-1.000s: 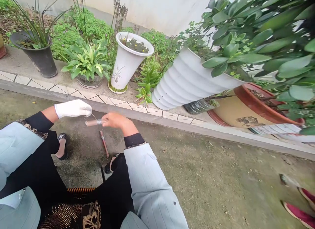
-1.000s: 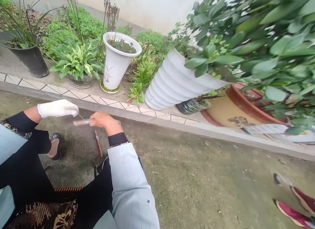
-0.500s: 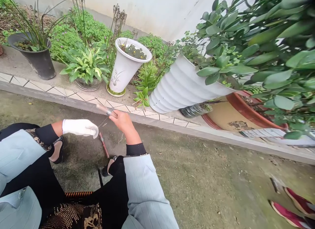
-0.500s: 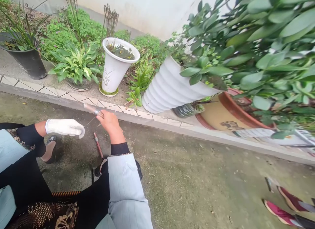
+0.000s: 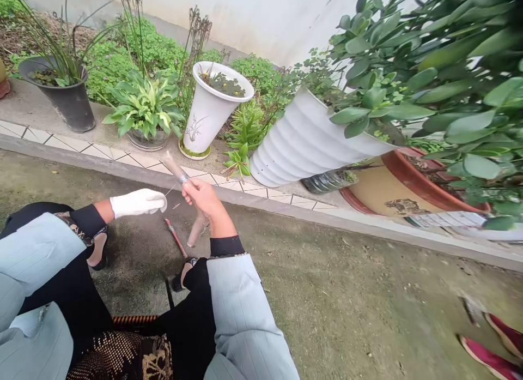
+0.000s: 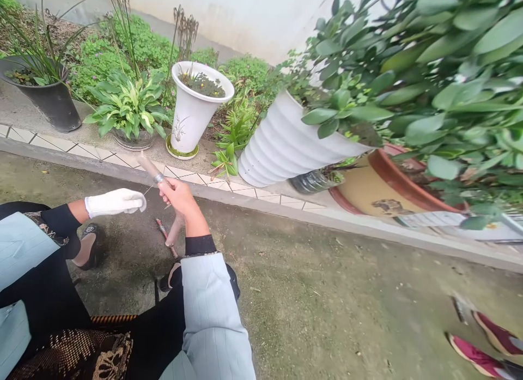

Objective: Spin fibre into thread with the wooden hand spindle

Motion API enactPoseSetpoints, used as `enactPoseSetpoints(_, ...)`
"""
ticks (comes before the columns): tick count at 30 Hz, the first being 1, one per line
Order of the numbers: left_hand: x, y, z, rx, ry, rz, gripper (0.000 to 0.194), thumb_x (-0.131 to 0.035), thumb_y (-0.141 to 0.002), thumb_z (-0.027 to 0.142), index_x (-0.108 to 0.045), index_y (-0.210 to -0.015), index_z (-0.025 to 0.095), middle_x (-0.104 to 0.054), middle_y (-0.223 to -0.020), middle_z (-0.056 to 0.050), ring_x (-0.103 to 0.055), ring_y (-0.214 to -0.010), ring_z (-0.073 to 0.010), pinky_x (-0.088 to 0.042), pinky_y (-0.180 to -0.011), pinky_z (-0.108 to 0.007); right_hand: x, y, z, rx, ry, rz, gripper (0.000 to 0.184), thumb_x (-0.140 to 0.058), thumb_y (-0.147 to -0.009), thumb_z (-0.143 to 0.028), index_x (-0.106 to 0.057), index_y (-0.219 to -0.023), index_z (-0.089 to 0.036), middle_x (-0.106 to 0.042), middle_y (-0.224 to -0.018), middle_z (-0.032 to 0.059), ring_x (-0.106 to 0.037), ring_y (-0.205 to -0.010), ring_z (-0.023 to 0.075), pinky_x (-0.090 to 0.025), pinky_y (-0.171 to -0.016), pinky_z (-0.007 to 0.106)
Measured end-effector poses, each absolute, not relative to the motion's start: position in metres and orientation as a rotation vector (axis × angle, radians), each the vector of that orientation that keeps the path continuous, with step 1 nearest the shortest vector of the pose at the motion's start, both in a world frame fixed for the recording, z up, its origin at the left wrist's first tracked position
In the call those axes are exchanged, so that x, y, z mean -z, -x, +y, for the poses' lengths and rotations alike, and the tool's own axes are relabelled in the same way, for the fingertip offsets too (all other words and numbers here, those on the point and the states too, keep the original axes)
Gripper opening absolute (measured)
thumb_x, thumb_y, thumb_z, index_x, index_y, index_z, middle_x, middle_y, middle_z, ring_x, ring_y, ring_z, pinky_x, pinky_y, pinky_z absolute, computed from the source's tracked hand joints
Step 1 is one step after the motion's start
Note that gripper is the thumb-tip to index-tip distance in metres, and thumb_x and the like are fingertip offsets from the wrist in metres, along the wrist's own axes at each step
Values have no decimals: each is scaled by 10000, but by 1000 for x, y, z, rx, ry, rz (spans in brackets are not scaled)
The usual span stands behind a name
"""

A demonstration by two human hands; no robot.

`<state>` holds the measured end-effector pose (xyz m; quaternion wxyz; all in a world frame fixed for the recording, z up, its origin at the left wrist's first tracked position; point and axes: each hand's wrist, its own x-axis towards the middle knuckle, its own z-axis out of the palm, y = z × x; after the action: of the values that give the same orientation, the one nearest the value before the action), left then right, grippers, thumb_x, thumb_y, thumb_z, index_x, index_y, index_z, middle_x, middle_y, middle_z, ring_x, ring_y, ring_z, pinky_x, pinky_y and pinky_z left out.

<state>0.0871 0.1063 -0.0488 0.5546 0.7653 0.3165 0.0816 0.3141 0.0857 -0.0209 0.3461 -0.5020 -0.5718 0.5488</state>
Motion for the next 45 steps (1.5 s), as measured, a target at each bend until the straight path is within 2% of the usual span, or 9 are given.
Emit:
enactPoseSetpoints(9,40,-90,104,83,-2430,634,295,-402,-936,314,-644,-870,160,-636,-769,-24,-495,-652,-132,-342,-633,-225,37,-307,81,-640,2120,-2236,264,-537,-854,-401,-663,-924,-179,-687,-872,96,-614,-805,206,-386,-681,282)
enactPoseSetpoints(11,38,-88,109,89,-2514,659,302,-405,-939,307,-641,-832,155,-616,-734,-24,-457,-635,-132,-314,-624,-232,38,-306,78,-712,2034,-2460,235,-570,-832,-364,-675,-898,-164,-691,-871,106,-617,-793,198,-377,-659,270)
enactPoseSetpoints(14,33,-85,115,56,-2453,616,292,-431,-933,296,-631,-803,128,-585,-716,-13,-418,-638,-114,-305,-636,-224,33,-308,74,-1294,1668,-2612,183,-604,-799,-324,-671,-839,-159,-658,-759,41,-573,-666,131,-361,-599,233)
enactPoseSetpoints(18,27,-85,116,-61,-1970,595,321,-464,-922,363,-609,-870,81,-563,-739,-13,-430,-665,-106,-349,-638,-208,14,-317,71,-1866,1138,-2199,226,-619,-781,-346,-646,-894,-152,-560,-670,-31,-477,-561,72,-378,-569,206)
enactPoseSetpoints(24,40,-93,105,-105,-1644,570,413,-446,-939,441,-598,-1017,65,-496,-681,3,-425,-609,-102,-359,-581,-212,8,-328,80,-1426,1300,-1398,239,-518,-835,-409,-517,-844,-170,-510,-689,-24,-446,-536,80,-393,-537,226)
enactPoseSetpoints(31,28,-93,103,169,-1693,451,356,-475,-929,428,-636,-923,111,-440,-614,31,-348,-519,-77,-264,-484,-202,29,-323,82,-764,2074,-2234,202,-607,-820,-333,-672,-928,-175,-686,-891,91,-588,-785,183,-357,-639,269)
enactPoseSetpoints(36,21,-84,118,-13,-1847,643,313,-504,-895,360,-595,-757,93,-553,-719,-11,-414,-626,-82,-336,-598,-199,22,-317,72,-1474,1695,-2632,163,-644,-767,-280,-700,-871,-168,-627,-707,11,-542,-639,126,-341,-575,239)
enactPoseSetpoints(39,25,-82,122,-115,-1848,680,327,-519,-889,387,-590,-773,90,-575,-749,-21,-449,-671,-94,-364,-643,-205,9,-324,67,-1999,1171,-2295,258,-660,-762,-322,-664,-963,-161,-557,-664,-38,-477,-553,77,-374,-550,210)
enactPoseSetpoints(45,35,-90,110,-170,-1593,636,450,-412,-950,483,-603,-1010,80,-478,-625,17,-393,-551,-90,-323,-522,-207,3,-343,75,-1485,1248,-1401,278,-582,-801,-440,-533,-797,-167,-524,-691,-21,-441,-535,70,-382,-521,211)
